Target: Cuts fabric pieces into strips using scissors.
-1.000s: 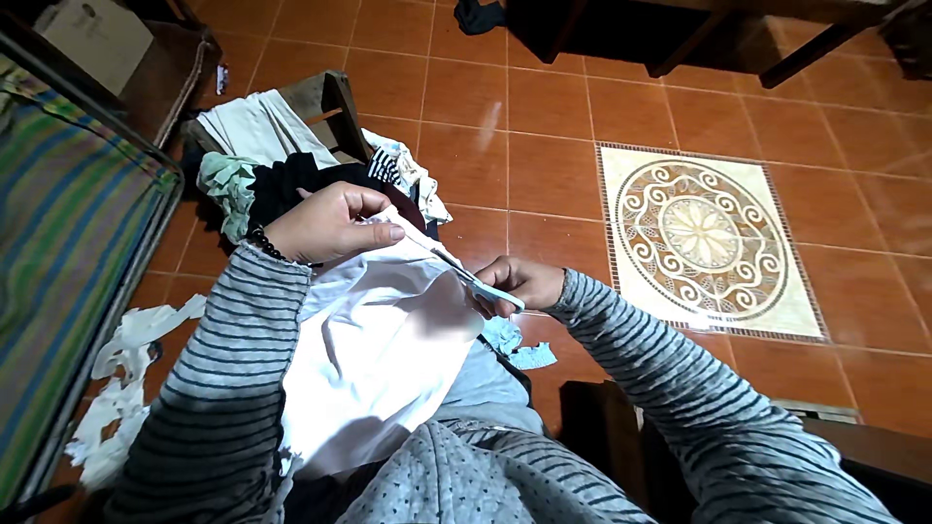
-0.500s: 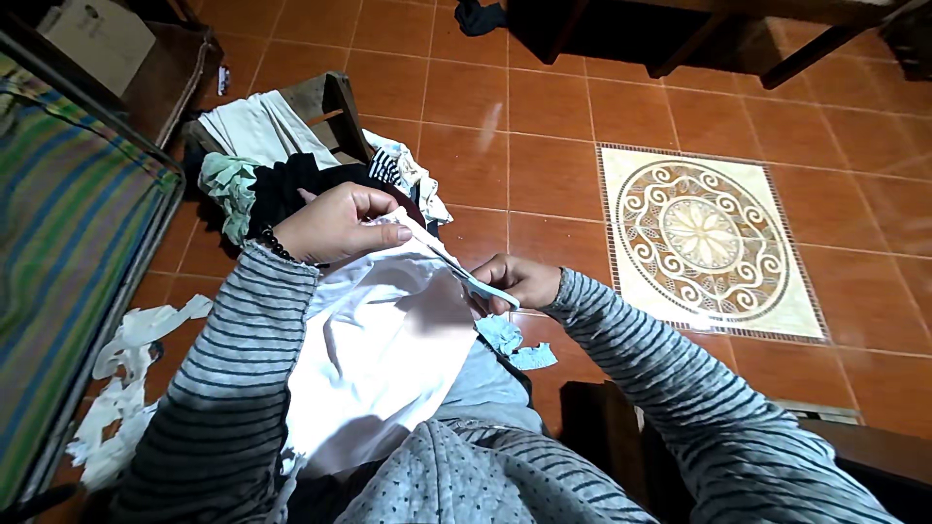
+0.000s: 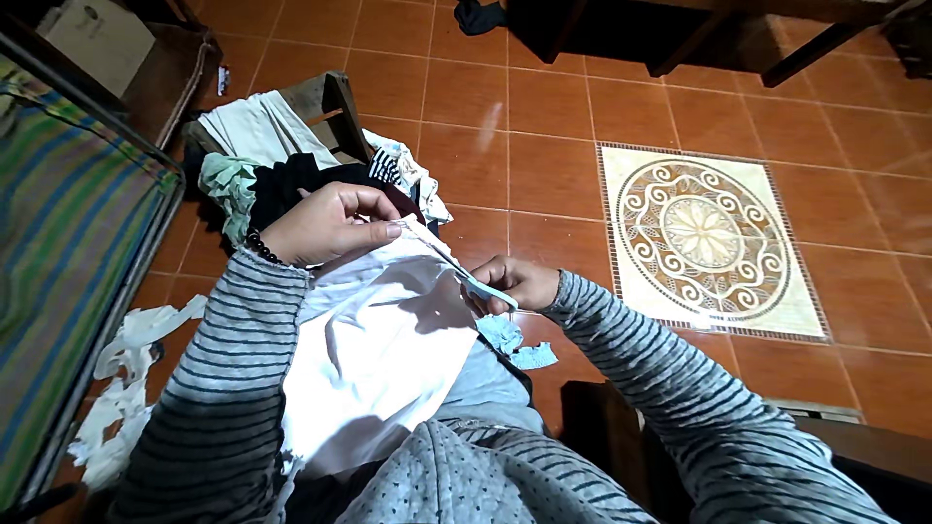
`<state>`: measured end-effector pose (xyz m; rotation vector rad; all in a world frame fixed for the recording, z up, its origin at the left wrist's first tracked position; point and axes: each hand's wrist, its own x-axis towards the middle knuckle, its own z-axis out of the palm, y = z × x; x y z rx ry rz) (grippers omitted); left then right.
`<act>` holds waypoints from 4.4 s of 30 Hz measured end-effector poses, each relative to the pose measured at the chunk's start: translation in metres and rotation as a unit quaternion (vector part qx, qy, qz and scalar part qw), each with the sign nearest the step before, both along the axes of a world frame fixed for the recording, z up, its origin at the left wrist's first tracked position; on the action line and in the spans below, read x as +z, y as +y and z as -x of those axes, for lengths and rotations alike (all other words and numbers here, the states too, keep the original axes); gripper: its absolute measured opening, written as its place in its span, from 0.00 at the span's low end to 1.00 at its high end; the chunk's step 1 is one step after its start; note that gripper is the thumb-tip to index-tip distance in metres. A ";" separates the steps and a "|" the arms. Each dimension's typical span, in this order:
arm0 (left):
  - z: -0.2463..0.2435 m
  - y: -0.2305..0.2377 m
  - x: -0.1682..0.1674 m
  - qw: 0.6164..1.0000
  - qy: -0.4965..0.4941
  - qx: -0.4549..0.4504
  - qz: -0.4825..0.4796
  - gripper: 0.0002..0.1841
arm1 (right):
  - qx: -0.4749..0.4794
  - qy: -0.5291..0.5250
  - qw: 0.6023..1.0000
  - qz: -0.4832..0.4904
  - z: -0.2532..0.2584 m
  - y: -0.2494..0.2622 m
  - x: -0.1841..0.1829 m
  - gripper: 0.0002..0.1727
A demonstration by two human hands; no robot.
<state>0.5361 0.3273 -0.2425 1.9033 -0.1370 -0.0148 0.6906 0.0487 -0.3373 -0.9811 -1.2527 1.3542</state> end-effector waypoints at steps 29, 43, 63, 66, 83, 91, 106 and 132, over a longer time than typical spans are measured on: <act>0.000 -0.014 -0.006 0.997 0.006 0.014 0.081 0.05 | 0.006 0.011 1.000 -0.020 -0.001 0.010 0.001 0.23; 0.004 -0.036 -0.010 0.994 0.012 0.099 0.046 0.08 | -0.074 0.013 0.996 -0.039 0.017 0.010 0.003 0.21; 0.004 -0.040 -0.005 0.992 0.057 0.077 0.084 0.05 | -0.059 0.008 0.997 -0.041 0.018 0.008 0.001 0.24; 0.004 -0.040 -0.002 0.989 0.081 0.095 0.084 0.05 | -0.066 -0.006 0.997 -0.031 0.018 0.007 0.002 0.23; 0.004 -0.044 0.004 0.980 0.138 0.117 0.086 0.27 | -0.063 -0.028 0.997 -0.026 0.019 0.009 0.006 0.24; 0.004 -0.043 0.005 0.982 0.138 0.106 0.068 0.26 | -0.065 -0.018 0.997 -0.031 0.018 0.011 0.004 0.20; 0.001 -0.055 0.002 0.981 0.161 0.085 0.074 0.43 | -0.081 -0.036 0.996 -0.017 0.022 0.013 0.010 0.26; 0.002 -0.055 0.001 0.966 0.139 0.179 0.124 0.30 | -0.120 -0.007 0.992 -0.028 0.033 0.012 0.002 0.26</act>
